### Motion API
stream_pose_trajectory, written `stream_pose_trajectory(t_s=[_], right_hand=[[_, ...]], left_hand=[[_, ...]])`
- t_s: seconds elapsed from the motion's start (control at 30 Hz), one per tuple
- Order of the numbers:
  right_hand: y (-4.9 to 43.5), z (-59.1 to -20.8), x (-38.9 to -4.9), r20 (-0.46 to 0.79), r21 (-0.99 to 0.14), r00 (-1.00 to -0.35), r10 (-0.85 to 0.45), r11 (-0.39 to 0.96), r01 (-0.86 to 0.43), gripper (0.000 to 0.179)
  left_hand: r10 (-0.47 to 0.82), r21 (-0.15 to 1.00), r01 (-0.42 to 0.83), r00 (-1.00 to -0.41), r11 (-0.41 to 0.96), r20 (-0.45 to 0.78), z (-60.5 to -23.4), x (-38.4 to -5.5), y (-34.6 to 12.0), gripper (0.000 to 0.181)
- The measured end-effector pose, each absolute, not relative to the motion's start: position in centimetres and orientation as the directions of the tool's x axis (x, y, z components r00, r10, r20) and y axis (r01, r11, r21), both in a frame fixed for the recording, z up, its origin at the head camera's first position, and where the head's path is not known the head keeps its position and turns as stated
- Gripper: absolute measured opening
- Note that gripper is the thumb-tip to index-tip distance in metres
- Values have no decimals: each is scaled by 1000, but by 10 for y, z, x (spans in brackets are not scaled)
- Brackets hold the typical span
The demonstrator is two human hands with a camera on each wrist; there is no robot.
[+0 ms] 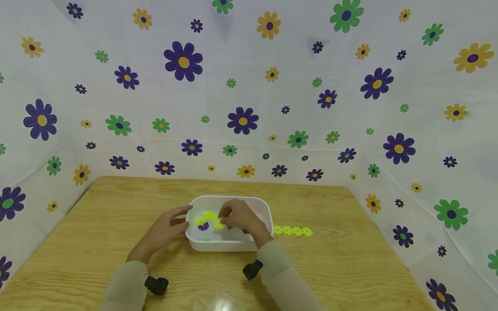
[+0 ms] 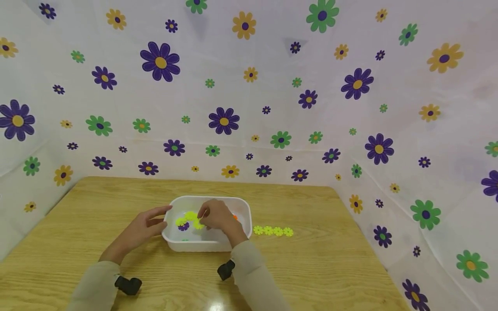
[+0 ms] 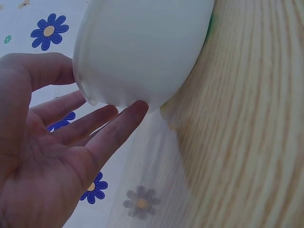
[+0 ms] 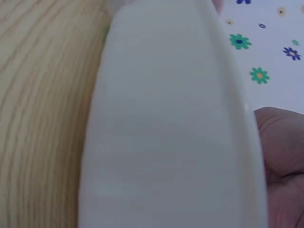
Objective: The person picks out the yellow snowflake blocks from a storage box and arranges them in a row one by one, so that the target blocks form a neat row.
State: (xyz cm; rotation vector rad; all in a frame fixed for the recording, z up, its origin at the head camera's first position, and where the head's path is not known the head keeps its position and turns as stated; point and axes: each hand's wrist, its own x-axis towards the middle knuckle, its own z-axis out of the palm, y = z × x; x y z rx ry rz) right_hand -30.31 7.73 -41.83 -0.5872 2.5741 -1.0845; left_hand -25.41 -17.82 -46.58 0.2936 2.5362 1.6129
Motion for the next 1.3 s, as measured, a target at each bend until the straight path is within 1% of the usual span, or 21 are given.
stream_pose_trajectory(t_s=[0.37,0.53,0.9,1.3], right_hand=[[117,-409,-304,-34,-779,-902,-429,577,-245,12],[136,-407,-303,3,-790,-910,-415,557,-257,11],[169,-400,-297,-8,-754,-956,-292,630,-186,10],[206,-403,-297,-14,-745,-971,-238,650,-149,12]], left_hand=[[223,906,79,-975,415,-17,-463,-252,-178,57],[226,910,89,-974,405,-5,-464,-252,-179,57],[225,912,91,-974,400,-2,-464,-252,-180,57],[232,914,94,-973,396,-1,-465,-253,-179,57]])
